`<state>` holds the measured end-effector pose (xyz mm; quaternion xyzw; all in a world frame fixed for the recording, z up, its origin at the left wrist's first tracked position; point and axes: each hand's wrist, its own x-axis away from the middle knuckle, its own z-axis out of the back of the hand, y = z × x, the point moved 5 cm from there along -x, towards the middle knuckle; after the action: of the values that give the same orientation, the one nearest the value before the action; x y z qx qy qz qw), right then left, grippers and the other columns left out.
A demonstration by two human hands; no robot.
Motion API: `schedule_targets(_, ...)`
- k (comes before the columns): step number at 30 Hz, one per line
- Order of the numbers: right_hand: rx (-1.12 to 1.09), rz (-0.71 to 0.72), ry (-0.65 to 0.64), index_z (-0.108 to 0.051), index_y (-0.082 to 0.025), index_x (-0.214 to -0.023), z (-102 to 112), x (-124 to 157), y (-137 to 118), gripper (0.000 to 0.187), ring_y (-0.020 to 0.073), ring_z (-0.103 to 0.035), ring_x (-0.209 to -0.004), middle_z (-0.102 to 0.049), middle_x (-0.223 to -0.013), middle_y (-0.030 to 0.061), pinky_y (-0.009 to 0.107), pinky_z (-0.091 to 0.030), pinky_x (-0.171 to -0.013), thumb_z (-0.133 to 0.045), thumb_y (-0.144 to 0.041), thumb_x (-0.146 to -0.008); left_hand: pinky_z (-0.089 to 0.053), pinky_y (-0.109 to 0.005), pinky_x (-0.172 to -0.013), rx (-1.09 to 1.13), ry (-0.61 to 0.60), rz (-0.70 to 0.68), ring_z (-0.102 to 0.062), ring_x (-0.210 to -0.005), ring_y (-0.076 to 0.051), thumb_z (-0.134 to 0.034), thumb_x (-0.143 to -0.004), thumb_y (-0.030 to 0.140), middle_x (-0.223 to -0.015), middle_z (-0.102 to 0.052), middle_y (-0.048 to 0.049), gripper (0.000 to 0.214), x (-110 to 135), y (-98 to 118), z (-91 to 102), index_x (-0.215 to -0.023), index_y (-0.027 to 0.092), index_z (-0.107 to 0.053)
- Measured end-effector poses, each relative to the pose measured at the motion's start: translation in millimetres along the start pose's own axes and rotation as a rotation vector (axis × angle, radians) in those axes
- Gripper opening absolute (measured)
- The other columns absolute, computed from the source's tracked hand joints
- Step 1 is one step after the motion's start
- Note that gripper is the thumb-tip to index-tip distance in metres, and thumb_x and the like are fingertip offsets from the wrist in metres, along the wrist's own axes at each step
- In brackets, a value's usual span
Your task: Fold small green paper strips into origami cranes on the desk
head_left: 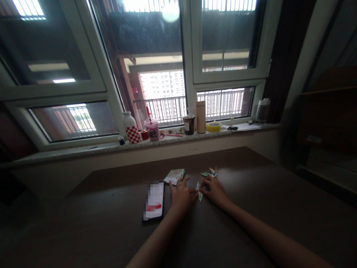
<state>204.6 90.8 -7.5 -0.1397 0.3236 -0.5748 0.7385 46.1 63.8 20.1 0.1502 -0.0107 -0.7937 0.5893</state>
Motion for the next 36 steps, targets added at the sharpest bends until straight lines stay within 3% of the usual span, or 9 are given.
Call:
schedule_targets(7, -0.089, 0.027, -0.033, -0.072, -0.023, -0.085, -0.8, -2.1, 8.0, 0.008, 0.024, -0.054, -0.112, -0.063, -0.111, 0.0065, 0.04, -0.041, -0.099, -0.069, -0.024, -0.078, 0.006, -0.077, -0.106, 0.028, -0.02, 0.073, -0.025, -0.143, -0.038, -0.063, -0.082, 0.052, -0.154, -0.038, -0.0006, 0.022, 0.8, -4.2, -0.8, -0.1, 0.046, -0.074)
schedule_targets(13, -0.116, 0.04, 0.017, -0.07, -0.021, -0.085, -1.3, -0.3, 12.6, 0.009, 0.0254, -0.055, -0.111, -0.064, -0.107, 0.008, 0.042, -0.041, -0.101, -0.069, -0.023, -0.076, 0.003, -0.077, -0.107, 0.077, -0.008, 0.094, -0.024, -0.144, -0.039, -0.062, -0.083, 0.05, -0.154, -0.039, 0.0017, 0.022, 4.9, -4.9, -7.1, -0.102, 0.046, -0.073)
schedule_targets(21, -0.126, 0.054, 0.031, -0.068, -0.021, -0.086, 0.3, 3.0, 10.2, 0.01, 0.0257, -0.054, -0.112, -0.065, -0.106, 0.007, 0.04, -0.041, -0.099, -0.067, -0.024, -0.076, -0.006, -0.071, -0.112, 0.183, 0.099, 0.146, -0.029, -0.141, -0.033, -0.068, -0.08, 0.042, -0.147, -0.046, -0.0055, 0.031, 4.2, -5.8, -8.6, -0.11, 0.036, -0.071)
schedule_targets(27, -0.134, 0.065, 0.016, -0.069, -0.022, -0.086, 3.2, 5.1, 7.1, 0.011, 0.0262, -0.054, -0.111, -0.066, -0.104, 0.006, 0.04, -0.04, -0.098, -0.068, -0.028, -0.077, -0.009, -0.069, -0.113, 0.247, 0.096, 0.18, -0.033, -0.138, -0.031, -0.065, -0.084, 0.035, -0.143, -0.05, -0.0033, 0.012, 1.6, -3.8, -7.5, -0.083, 0.029, -0.076)
schedule_targets(31, -0.165, 0.076, 0.039, -0.072, -0.022, -0.088, 1.8, 4.7, 8.6, 0.018, 0.0265, -0.055, -0.11, -0.068, -0.103, 0.0076, 0.041, -0.04, -0.099, -0.069, -0.036, -0.078, -0.011, -0.066, -0.113, 0.308, 0.159, 0.184, -0.035, -0.137, -0.03, -0.066, -0.083, 0.032, -0.141, -0.051, -0.0038, 0.011, 1.4, -3.1, -4.2, -0.078, 0.027, -0.074)
schedule_targets(36, -0.263, 0.116, 0.078, -0.071, -0.021, -0.075, 1.2, 2.1, 10.3, 0.018, 0.0257, -0.059, -0.104, -0.07, -0.098, 0.0072, 0.042, -0.041, -0.098, -0.067, -0.038, -0.079, -0.017, -0.059, -0.114, 0.377, 0.226, 0.196, -0.038, -0.134, -0.029, -0.067, -0.081, 0.031, -0.136, -0.053, -0.0037, 0.009, 2.1, -5.3, -3.9, -0.079, 0.027, -0.075)
